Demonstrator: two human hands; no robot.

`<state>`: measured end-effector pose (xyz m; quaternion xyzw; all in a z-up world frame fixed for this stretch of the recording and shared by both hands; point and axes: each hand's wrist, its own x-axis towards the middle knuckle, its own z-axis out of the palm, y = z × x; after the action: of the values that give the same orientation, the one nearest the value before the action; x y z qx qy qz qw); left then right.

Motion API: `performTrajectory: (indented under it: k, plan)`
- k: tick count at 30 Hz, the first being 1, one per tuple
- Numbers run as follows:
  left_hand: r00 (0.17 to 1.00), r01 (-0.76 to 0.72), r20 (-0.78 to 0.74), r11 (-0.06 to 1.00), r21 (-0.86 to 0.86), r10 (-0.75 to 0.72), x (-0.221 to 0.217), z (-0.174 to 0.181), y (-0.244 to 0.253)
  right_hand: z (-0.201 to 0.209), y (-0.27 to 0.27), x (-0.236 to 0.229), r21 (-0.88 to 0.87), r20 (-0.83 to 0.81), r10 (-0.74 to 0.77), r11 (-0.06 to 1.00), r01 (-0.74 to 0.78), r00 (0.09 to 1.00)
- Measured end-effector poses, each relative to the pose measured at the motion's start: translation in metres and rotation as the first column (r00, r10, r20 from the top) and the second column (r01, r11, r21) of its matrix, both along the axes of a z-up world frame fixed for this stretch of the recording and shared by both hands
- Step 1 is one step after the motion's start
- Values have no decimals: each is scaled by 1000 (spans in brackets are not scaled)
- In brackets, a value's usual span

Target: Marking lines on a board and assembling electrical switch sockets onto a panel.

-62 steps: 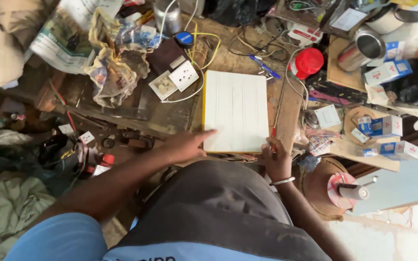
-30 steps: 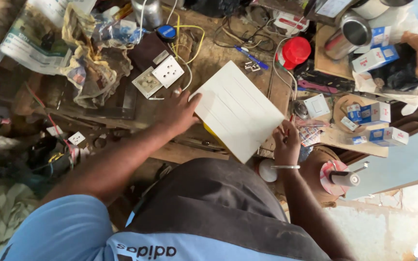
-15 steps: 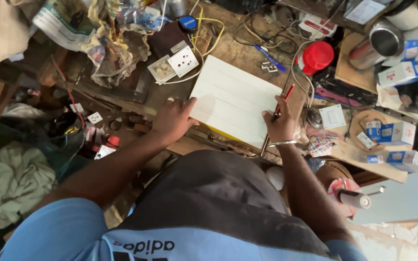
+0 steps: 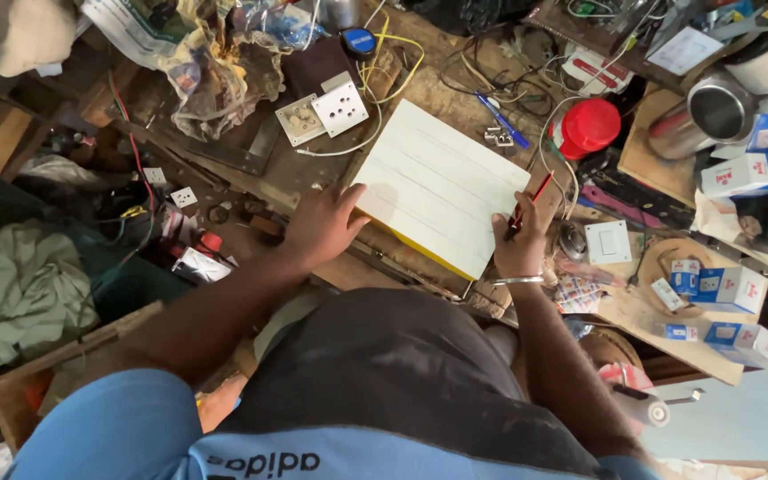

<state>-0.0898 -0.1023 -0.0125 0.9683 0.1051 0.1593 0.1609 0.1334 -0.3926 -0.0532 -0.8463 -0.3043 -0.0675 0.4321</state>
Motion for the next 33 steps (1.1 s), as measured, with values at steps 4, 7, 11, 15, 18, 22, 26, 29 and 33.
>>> performTrajectory:
  k: [4, 7, 11, 15, 18, 22, 26, 29, 33]
  plan:
    - [996, 22, 85, 1000, 10, -22, -4, -2, 7, 2, -1, -3, -17, -63, -34, 999, 33, 997]
    - [992, 65, 107, 998, 5, -66, -1, 7, 27, -2, -2, -6, 35, 16, -21, 999, 21, 1000]
    - [999, 24, 36, 996, -88, -21, 16, 19, 60, 3, -4, -28, 42, -50, -66, 997, 69, 997]
    - [997, -52, 53, 999, -8, 53, 42, 27, 101, -6, -13, -54, -26, -35, -47, 999, 46, 998]
    - [988, -47, 154, 988, 145, 25, 63, 27, 122, -6, -13, -74, -33, -17, -63, 997, 63, 998]
    - [990, -33, 139, 978, 205, 4, 90, 22, 130, 3, -8, -90, -42, -5, -89, 995, 89, 996]
    - [999, 2, 43, 960, 280, -14, 107, 8, 129, 8, -9, -104, -66, -62, -115, 992, 111, 991]
    - [1000, 4, 27, 957, 291, -12, 115, -4, 132, 12, -8, -116, -47, -55, -109, 993, 106, 993]
    - [997, 21, 69, 968, 249, -39, 122, -7, 145, 15, -7, -129, -7, -90, -120, 993, 120, 989]
